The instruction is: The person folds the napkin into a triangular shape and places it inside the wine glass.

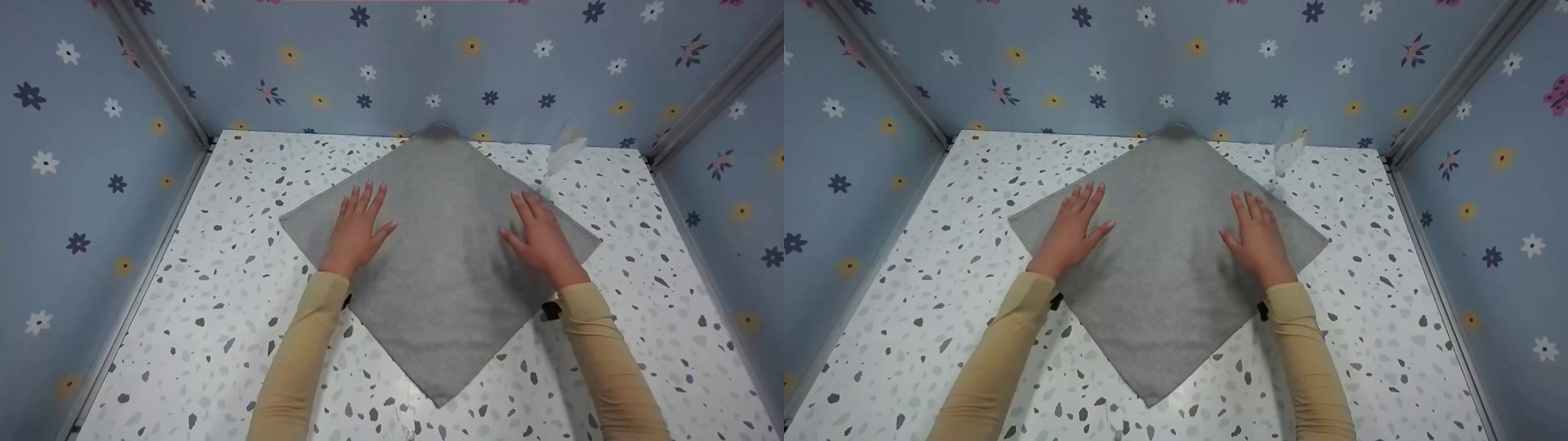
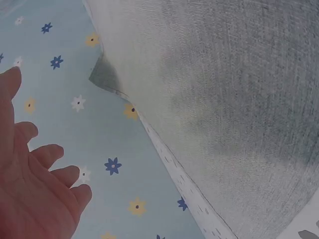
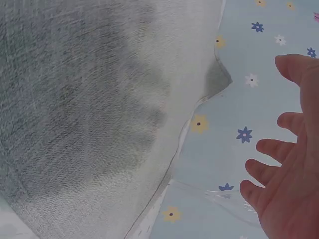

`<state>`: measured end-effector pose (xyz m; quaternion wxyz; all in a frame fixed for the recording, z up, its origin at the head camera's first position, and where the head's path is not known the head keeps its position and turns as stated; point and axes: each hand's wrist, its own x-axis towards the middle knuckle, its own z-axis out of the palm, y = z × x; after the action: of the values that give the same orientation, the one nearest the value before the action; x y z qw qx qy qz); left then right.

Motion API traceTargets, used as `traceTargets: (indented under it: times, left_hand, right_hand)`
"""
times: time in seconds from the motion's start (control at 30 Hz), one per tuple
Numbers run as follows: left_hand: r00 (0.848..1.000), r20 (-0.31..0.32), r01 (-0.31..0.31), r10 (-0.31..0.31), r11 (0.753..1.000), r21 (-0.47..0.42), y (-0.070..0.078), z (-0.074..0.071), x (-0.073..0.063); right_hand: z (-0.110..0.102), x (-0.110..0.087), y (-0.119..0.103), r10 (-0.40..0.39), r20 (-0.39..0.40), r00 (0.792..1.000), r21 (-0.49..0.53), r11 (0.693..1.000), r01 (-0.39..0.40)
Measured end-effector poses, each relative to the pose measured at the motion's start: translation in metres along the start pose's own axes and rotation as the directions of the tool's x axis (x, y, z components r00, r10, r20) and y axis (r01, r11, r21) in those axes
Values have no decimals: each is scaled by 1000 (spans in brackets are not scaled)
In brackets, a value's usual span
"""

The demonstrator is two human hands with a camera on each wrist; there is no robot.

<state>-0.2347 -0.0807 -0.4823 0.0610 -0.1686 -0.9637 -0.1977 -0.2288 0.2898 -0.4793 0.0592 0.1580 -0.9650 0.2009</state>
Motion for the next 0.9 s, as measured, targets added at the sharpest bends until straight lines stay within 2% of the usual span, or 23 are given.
traceTargets:
  times: [0.2,0.4,0.7,0.9]
  left_hand:
    - [1000,9,-25,25,998,-58,3,-5,-4]
    - [998,49,-27,35,987,-161,4,-7,-14]
    - [994,94,-19,54,941,-338,10,-10,-28]
    - [991,118,-13,70,903,-429,16,-13,-35]
  right_hand:
    - [-9,-5,-5,-2,-10,1000,83,997,3]
    - [-13,-12,-8,19,26,999,176,984,-24]
    - [-16,-21,-18,-36,51,998,260,965,22]
    - [-17,-27,-24,-97,37,995,317,945,81]
